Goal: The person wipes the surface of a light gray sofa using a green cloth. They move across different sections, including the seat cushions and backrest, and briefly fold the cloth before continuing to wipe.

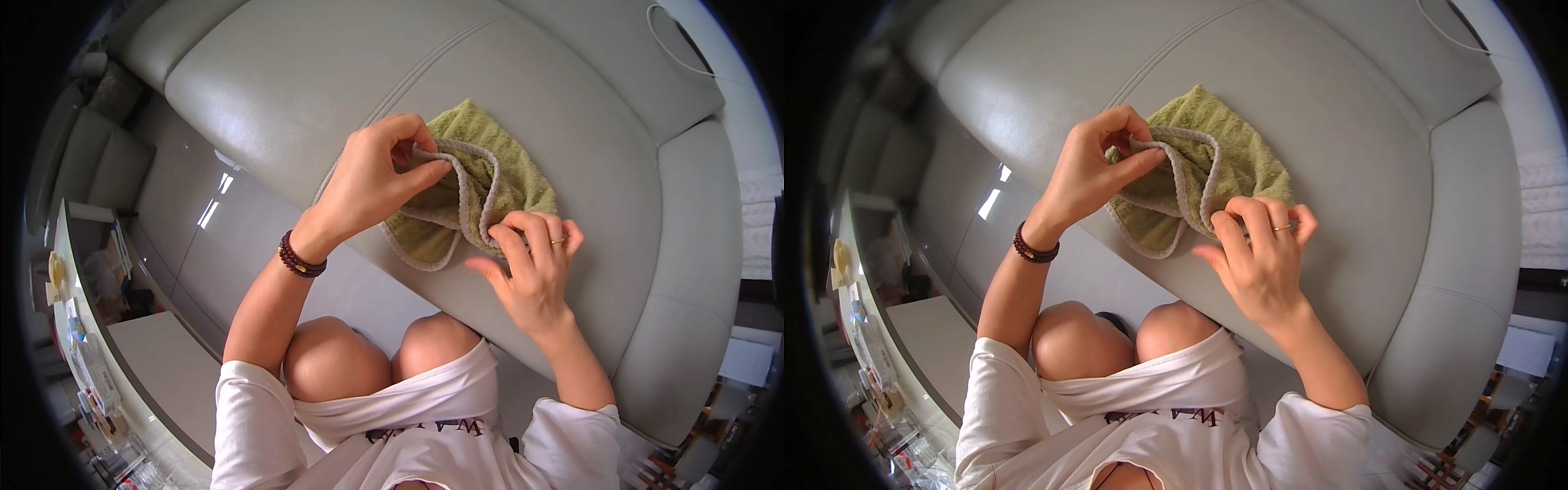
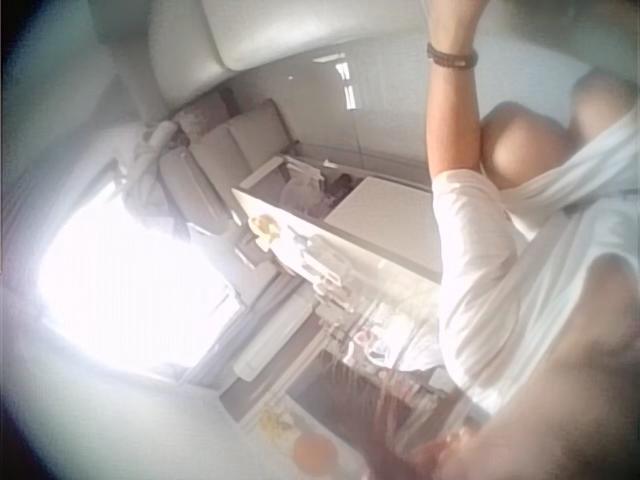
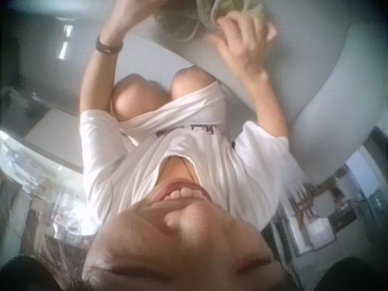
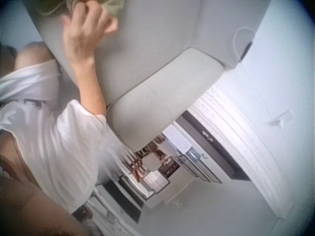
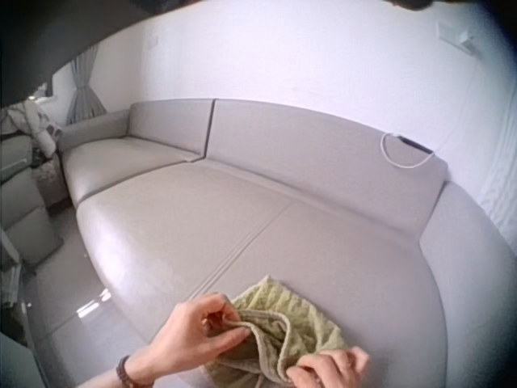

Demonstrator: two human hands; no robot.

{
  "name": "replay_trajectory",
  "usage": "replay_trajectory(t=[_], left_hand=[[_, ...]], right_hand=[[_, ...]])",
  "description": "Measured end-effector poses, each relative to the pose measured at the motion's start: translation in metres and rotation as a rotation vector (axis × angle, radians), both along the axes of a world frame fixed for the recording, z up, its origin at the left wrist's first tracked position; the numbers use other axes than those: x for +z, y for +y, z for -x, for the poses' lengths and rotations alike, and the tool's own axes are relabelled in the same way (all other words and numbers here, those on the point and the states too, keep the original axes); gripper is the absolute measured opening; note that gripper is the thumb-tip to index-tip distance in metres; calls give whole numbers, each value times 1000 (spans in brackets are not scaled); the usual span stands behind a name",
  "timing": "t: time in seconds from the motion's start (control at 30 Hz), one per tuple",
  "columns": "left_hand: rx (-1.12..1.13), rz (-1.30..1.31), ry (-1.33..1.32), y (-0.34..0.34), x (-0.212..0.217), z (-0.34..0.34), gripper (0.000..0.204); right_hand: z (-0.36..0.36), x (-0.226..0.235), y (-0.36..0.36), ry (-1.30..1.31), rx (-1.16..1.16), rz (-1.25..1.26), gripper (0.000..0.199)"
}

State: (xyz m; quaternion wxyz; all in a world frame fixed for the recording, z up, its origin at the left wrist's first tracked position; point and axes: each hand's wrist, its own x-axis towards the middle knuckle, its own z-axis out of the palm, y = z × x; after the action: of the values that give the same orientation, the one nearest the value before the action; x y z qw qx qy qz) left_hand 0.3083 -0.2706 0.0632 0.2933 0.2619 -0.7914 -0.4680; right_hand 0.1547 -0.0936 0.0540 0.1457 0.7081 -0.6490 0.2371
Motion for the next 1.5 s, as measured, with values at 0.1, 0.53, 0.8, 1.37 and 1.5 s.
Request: replay_trajectory(t=[0.1, 0.53, 0.8, 1.37, 1.5], left_hand=[[-9, 32, 93, -2, -2, 1, 23], [-123, 138, 223, -13, 61, -1, 18], [-174, 210, 196, -34, 163, -23, 14], [-236, 220, 244, -19, 301, -72, 20], [-332, 306, 392, -30, 302, -67, 20]], right_hand=[[6, 0, -4, 19, 24, 63, 36], [31, 39, -10, -221, 132, 428, 21], [32, 123, -29, -194, 256, 353, 19], [26, 259, -58, -750, 377, 605, 18], [31, 273, -57, -784, 412, 616, 18]])
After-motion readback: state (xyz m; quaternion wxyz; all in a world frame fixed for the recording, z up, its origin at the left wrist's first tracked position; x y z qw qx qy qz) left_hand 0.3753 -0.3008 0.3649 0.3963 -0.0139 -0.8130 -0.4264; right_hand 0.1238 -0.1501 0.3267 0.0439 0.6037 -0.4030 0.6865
